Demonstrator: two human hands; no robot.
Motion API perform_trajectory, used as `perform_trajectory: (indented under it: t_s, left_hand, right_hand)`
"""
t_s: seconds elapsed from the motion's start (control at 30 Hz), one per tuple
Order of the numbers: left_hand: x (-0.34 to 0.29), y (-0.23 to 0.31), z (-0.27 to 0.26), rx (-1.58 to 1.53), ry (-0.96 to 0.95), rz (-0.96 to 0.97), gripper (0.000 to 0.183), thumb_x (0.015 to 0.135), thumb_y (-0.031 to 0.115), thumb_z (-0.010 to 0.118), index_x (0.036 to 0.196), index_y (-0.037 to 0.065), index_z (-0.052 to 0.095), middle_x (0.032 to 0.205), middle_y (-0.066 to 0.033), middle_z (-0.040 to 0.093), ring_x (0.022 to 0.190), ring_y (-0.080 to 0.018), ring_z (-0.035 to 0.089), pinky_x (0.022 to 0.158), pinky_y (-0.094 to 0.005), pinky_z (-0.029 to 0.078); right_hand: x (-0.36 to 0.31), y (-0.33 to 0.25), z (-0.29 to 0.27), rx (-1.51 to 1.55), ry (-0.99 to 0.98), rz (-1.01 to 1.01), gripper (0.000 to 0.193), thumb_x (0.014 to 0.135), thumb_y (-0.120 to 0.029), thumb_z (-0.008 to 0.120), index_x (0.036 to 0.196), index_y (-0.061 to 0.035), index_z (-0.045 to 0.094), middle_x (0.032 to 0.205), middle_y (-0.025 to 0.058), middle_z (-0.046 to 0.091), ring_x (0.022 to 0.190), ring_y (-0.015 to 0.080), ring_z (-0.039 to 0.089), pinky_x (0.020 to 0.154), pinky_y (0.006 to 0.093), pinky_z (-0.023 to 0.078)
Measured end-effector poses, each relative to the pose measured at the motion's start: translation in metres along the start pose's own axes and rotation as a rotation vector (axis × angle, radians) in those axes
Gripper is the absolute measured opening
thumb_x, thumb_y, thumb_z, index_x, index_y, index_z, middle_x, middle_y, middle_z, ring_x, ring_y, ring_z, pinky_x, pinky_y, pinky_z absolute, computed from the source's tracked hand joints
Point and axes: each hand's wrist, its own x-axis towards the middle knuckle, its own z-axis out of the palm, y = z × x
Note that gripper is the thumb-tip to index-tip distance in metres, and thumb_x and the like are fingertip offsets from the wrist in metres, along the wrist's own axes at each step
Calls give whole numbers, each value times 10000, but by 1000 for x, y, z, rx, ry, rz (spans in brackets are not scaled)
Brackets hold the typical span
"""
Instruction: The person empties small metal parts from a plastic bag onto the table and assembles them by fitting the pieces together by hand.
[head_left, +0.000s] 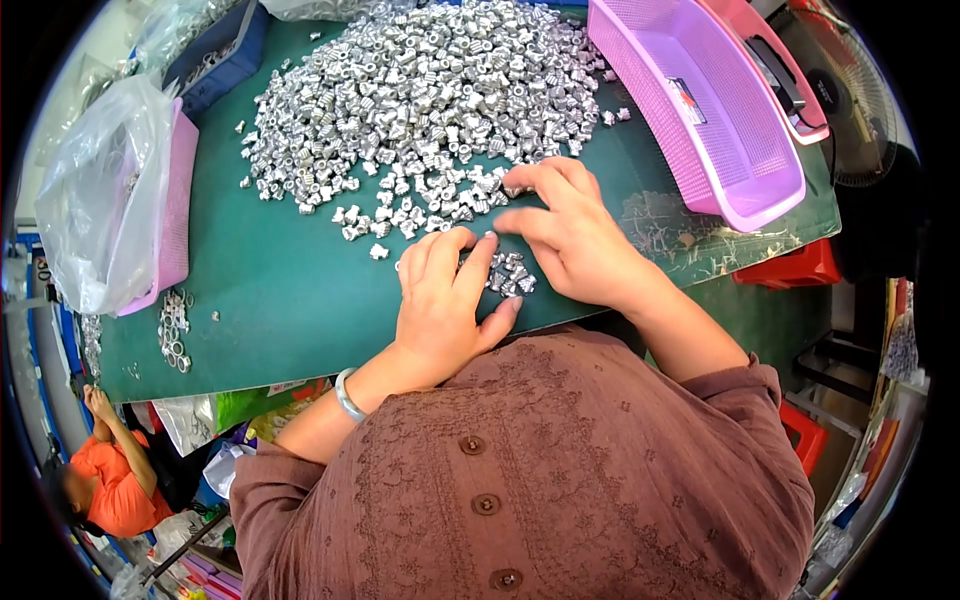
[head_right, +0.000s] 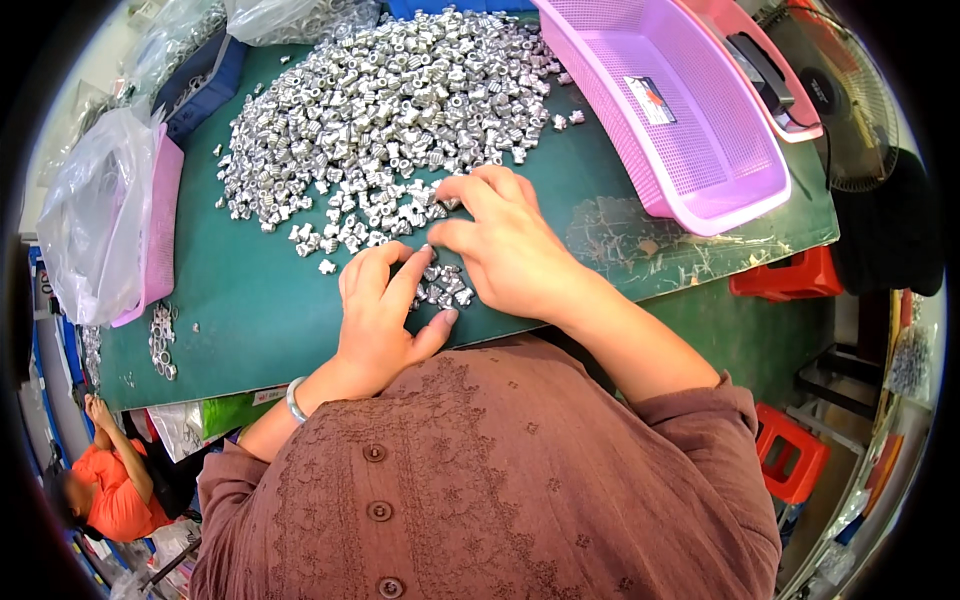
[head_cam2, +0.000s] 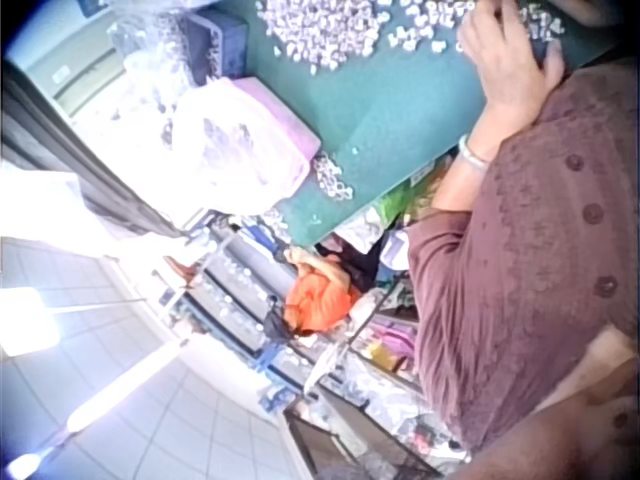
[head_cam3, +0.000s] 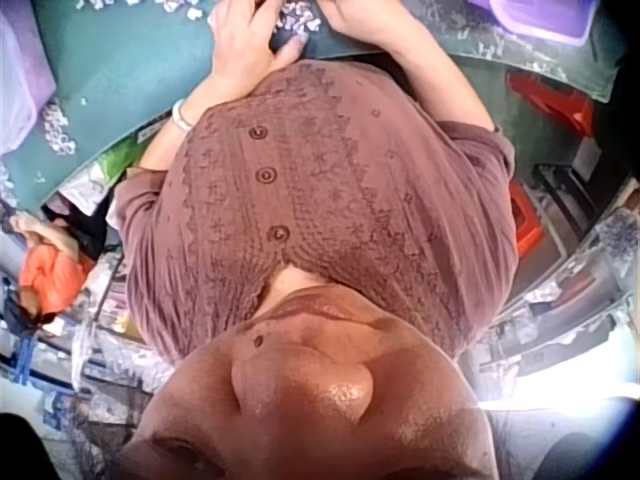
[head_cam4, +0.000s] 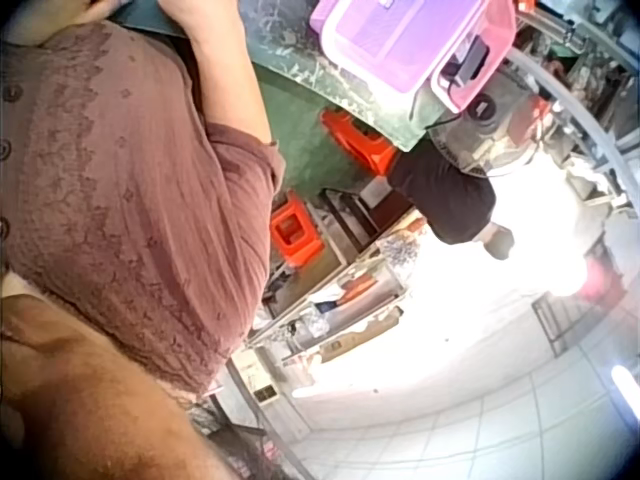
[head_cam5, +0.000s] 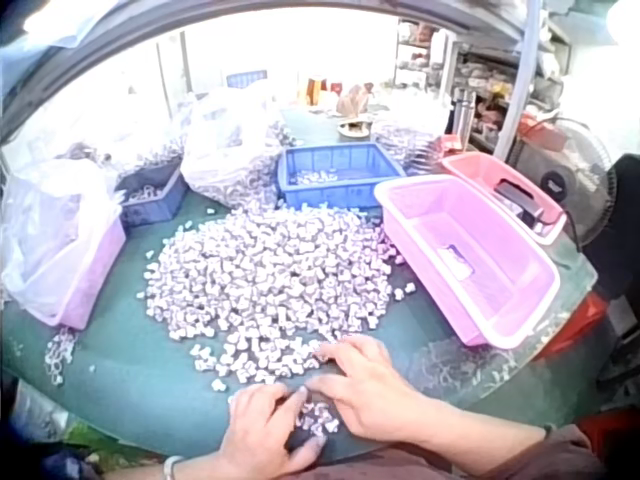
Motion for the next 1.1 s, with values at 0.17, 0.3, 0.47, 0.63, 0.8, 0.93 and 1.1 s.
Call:
perform_trajectory:
  t_s: [0.17,0.3,0.47,0.63,0.8,0.93,1.1]
  left_hand:
    - [-2,-2,1,-18,-13,1,573,654,237,794,1153,26,607,1117,-141,527,1043,-313,503,927,-424,366]
    - [-4,-2,2,-28,9,-25,597,642,244,804,1155,16,600,1121,-149,526,1045,-318,503,916,-420,376]
    - [-2,-1,2,-33,28,-45,678,638,252,809,1212,-18,569,1161,-171,509,1054,-326,499,922,-420,385]
    - [-3,-1,3,4,-3,-38,701,640,252,808,1233,-25,558,1179,-173,501,1056,-327,495,923,-420,385]
    - [-3,-1,4,-16,2,-49,715,642,260,810,1243,-28,551,1181,-175,495,1058,-329,489,917,-419,385]
    - [-1,1,3,3,-14,-62,714,662,293,794,1238,-36,530,1207,-175,486,1076,-350,478,917,-453,387]
    - [-1,1,2,2,-16,-65,716,636,271,817,1227,-26,544,1194,-181,492,1068,-337,487,923,-427,386]
  right_hand:
    - [8,-3,6,-103,44,10,284,740,-16,610,991,-91,720,1166,140,561,1111,351,477,974,456,370]
    - [5,-3,0,-56,-44,-31,257,719,-11,623,938,-92,730,1106,125,572,1068,337,491,949,440,380]
    - [3,3,-1,-15,30,-10,226,708,9,631,889,-87,728,1047,93,581,1041,312,502,915,421,400]
    - [3,7,2,-21,84,38,199,719,11,629,873,-76,720,987,66,585,1003,287,515,884,402,413]
    - [8,7,3,-55,99,43,211,735,7,615,906,-67,715,971,71,580,991,289,514,878,404,415]
    - [9,8,7,-92,98,48,227,741,4,608,927,-69,716,980,78,578,989,292,512,877,404,415]
    - [6,7,3,-49,71,45,201,745,-14,631,906,-87,724,963,78,573,975,297,511,869,399,417]
